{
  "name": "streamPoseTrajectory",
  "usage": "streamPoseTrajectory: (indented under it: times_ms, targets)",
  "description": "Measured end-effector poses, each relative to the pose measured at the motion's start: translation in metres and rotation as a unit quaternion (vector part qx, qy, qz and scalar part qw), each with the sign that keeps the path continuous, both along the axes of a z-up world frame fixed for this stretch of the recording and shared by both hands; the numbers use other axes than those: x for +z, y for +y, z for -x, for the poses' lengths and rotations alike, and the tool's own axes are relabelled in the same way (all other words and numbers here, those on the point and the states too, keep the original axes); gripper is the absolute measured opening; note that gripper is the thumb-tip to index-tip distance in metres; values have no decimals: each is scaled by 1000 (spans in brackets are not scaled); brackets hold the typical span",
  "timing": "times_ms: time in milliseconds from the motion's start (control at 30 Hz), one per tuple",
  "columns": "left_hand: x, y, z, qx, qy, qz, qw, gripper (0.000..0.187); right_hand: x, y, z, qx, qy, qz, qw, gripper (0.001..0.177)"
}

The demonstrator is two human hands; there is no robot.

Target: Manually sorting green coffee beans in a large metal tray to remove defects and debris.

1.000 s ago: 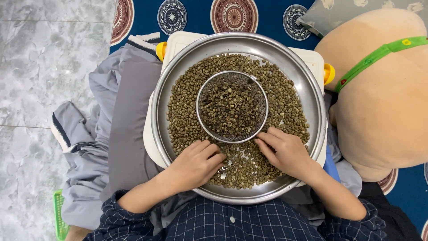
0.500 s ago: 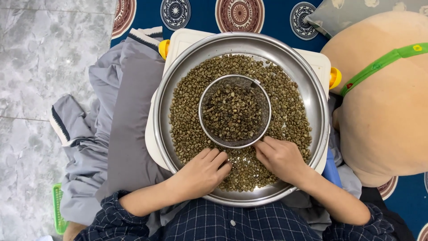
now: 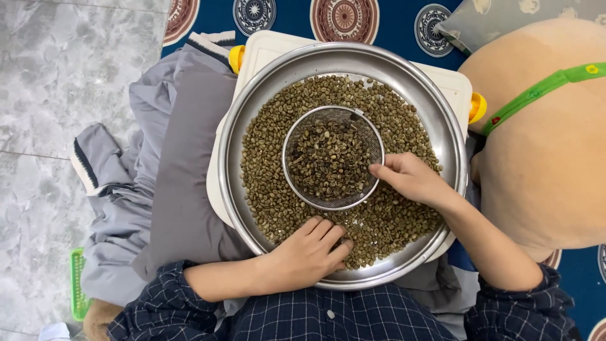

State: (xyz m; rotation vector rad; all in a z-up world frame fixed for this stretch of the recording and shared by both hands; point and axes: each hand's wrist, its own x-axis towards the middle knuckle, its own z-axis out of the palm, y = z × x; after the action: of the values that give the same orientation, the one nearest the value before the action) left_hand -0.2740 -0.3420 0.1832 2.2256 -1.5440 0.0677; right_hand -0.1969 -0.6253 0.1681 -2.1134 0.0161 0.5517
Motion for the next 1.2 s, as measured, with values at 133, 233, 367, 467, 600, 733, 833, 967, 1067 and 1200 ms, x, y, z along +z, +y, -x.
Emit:
streamPoseTrajectory:
  times_ms: [133,233,367,467,600,733,833,967,1067,1200]
  targets:
    - [5,1,2,4,-8,19,1000,38,-27,-12,-18,-40,42,-120,991,35]
    - [5,2,2,-2,-11,24,1000,36,-11,-7,-33,-99,52,-184,977,29]
    - [10,3,-1,0,11,32,999,36,-1,3,-54,-152,59,-238,958,28]
    - [14,4,-3,3,17,43,999,36,-5,8,-60,-172,64,-222,958,26]
    - [12,0,-7,5,17,52,998,36,-7,2,-48,-103,-46,-14,994,45]
    - [8,2,-11,-4,16,65,998,25,12,12,-11,-64,-296,183,936,39]
    - [-25,0,-31,20,-33,27,999,14,26,16,5,87,-282,91,951,10]
    - [-2,5,-86,52,-21,7,998,7,29,20,18,157,-302,83,937,15]
    - [-3,3,-112,72,-82,11,994,4,26,21,18,182,-326,111,921,15]
    - [2,-4,-128,47,-81,16,995,4,9,21,18,200,-399,176,878,13]
